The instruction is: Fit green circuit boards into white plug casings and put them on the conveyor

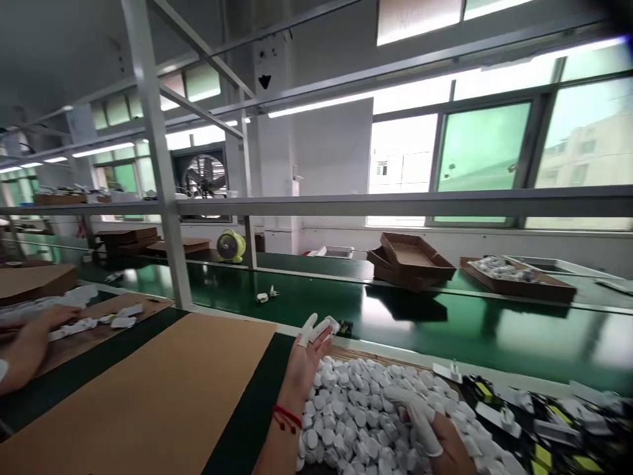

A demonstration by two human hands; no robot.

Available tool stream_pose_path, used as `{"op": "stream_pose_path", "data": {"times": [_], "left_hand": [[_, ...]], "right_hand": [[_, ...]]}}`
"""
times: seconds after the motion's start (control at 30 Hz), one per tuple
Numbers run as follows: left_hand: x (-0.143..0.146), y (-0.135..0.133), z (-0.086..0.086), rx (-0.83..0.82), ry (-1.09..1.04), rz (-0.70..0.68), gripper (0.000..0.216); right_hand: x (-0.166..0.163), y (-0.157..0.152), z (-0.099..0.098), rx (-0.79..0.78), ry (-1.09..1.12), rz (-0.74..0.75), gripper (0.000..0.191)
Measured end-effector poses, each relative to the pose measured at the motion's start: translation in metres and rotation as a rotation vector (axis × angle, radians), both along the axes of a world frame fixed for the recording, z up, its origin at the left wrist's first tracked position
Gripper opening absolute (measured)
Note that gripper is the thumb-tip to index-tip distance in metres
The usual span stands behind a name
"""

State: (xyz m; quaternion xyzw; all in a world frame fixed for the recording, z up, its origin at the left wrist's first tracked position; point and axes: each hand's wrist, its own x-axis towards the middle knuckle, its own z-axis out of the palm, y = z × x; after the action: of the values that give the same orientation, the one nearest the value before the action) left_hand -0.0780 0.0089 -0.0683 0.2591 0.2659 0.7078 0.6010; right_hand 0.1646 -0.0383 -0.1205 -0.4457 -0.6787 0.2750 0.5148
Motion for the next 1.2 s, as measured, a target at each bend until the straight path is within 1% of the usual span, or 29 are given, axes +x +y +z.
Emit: {"op": "stream_pose_path", "data": {"times": [0.1, 0.2, 0.23, 0.3, 0.37, 0.43, 0.5, 0.53, 0.63, 0.7, 0.77, 0.83, 0.93, 0.97, 1.03, 1.1, 1.13, 1.2], "left_hand": [[0.009, -0.004, 0.005, 0.013, 0.135, -0.043, 0.049], [0.016, -0.008, 0.012, -0.04, 0.245, -0.047, 0.051], [0.017, -0.009, 0.014, -0.054, 0.277, -0.05, 0.05], [0.019, -0.01, 0.018, -0.084, 0.356, -0.077, 0.053], [0.019, -0.009, 0.019, -0.117, 0.42, -0.084, 0.058], [0.02, -0.007, 0.018, -0.099, 0.458, -0.1, 0.063], [0.02, -0.006, 0.017, -0.086, 0.477, -0.112, 0.068], [0.021, -0.006, 0.018, -0.091, 0.484, -0.116, 0.069], [0.024, -0.008, 0.021, -0.123, 0.498, -0.114, 0.066], [0.027, -0.011, 0.024, -0.12, 0.503, -0.122, 0.063], [0.033, -0.014, 0.025, -0.104, 0.521, -0.151, 0.065], [0.04, -0.017, 0.024, -0.081, 0.557, -0.185, 0.066], [0.055, -0.022, 0.018, -0.034, 0.616, -0.214, 0.06], [0.06, -0.023, 0.015, -0.021, 0.631, -0.231, 0.058], [0.07, -0.026, 0.011, 0.012, 0.644, -0.292, 0.057], [0.077, -0.028, 0.01, 0.035, 0.672, -0.382, 0.056], [0.08, -0.029, 0.01, 0.039, 0.687, -0.413, 0.054], [0.085, -0.031, 0.012, 0.034, 0.71, -0.433, 0.048]], "right_hand": [[-0.009, -0.007, 0.012, 0.016, 0.048, 0.079, 0.039], [-0.015, -0.014, 0.024, 0.083, 0.135, 0.0, 0.035], [-0.015, -0.014, 0.027, 0.111, 0.125, 0.022, 0.033], [-0.009, -0.01, 0.033, 0.159, 0.112, -0.021, 0.028], [0.006, -0.001, 0.037, 0.187, 0.093, -0.16, 0.027], [0.028, 0.01, 0.04, 0.158, 0.036, -0.362, 0.029], [0.054, 0.021, 0.039, 0.018, -0.12, -0.565, 0.03], [0.067, 0.025, 0.037, -0.033, -0.158, -0.628, 0.028], [0.097, 0.033, 0.025, -0.152, -0.219, -0.731, 0.019], [0.109, 0.035, 0.014, -0.215, -0.227, -0.755, 0.02], [0.115, 0.035, 0.005, -0.244, -0.203, -0.766, 0.023], [0.119, 0.036, 0.001, -0.238, -0.144, -0.779, 0.022], [0.12, 0.038, 0.008, -0.182, 0.015, -0.773, 0.013], [0.119, 0.039, 0.012, -0.151, 0.085, -0.748, 0.013], [0.112, 0.04, 0.022, -0.084, 0.23, -0.654, 0.025], [0.1, 0.04, 0.032, -0.033, 0.362, -0.521, 0.034], [0.092, 0.038, 0.036, -0.018, 0.418, -0.449, 0.035], [0.075, 0.034, 0.041, -0.014, 0.512, -0.311, 0.031]]}}
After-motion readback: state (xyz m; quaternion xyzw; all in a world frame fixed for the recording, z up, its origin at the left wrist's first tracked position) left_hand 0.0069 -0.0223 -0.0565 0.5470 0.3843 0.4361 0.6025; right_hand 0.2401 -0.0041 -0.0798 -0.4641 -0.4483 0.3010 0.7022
